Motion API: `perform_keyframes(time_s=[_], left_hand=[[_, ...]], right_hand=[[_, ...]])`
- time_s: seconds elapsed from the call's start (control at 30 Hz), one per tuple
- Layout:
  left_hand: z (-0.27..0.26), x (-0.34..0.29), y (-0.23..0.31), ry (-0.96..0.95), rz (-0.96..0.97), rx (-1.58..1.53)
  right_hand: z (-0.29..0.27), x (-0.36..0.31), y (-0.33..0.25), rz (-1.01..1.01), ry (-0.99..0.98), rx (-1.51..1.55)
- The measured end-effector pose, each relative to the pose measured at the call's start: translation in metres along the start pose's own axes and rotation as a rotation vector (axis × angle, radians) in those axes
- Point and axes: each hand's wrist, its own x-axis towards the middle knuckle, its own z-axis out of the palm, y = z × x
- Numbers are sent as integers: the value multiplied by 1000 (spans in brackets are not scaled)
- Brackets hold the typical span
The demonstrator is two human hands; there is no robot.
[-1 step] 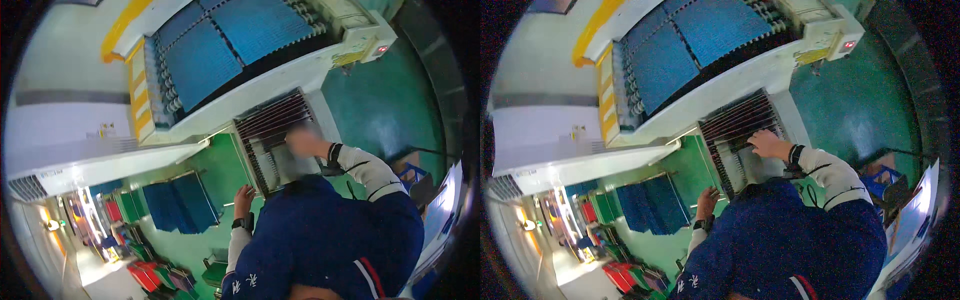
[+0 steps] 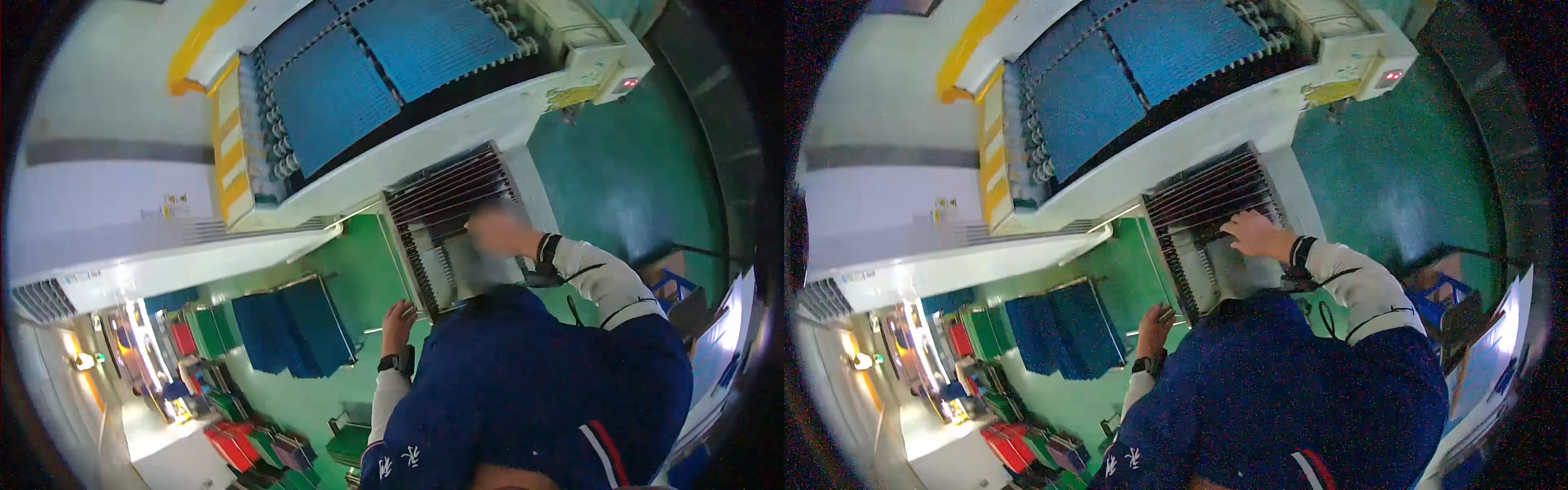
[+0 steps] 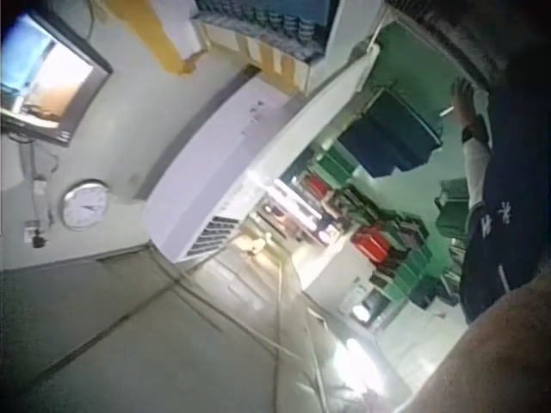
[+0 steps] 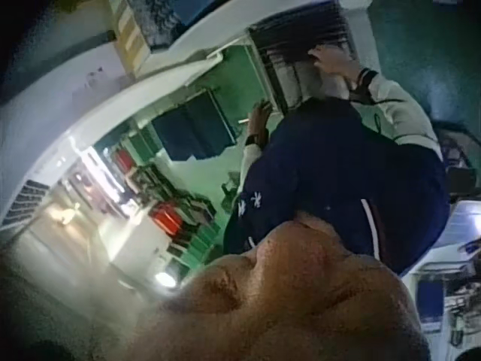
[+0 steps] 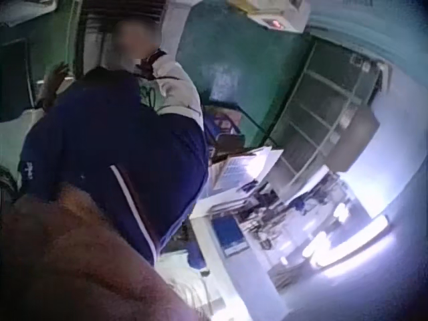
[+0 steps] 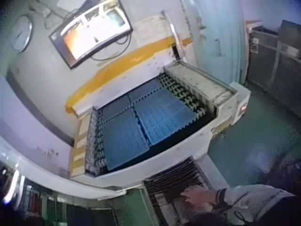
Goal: The recorder is feeding printed circuit boards (PCBs) into a processing machine and then organizing sorting racks.
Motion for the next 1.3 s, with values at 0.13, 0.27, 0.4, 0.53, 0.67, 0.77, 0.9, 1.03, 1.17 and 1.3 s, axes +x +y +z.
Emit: perform_keyframes(time_s=[0.13,0.27,0.4,0.53,0.67,0.77,0.9,1.03,1.17,1.3], left_hand=[[-5,-9,-9,4,31,44],[-4,-3,-15,95,-76,-140],[4,-3,-17,101,-80,-139],[2,1,-16,73,-90,-203],[-4,4,-22,118,-55,-138],[-7,6,-20,56,-52,-118],[-6,3,-21,-27,126,104],[-4,13,-3,28,-20,-63],[1,20,10,-102,68,43],[13,36,22,-196,-1,-35]], right_hand=[[0,0,-7,-90,-5,-72],[11,4,1,-60,-66,-188],[11,22,8,-34,-213,-229],[14,31,4,-55,-225,-307],[27,30,12,-46,-208,-320],[23,30,6,-29,-232,-347],[11,31,-6,-29,-271,-359],[-10,28,-23,-18,-213,-365],[-74,14,-72,15,-185,-405],[-118,6,-90,-72,-180,-409]])
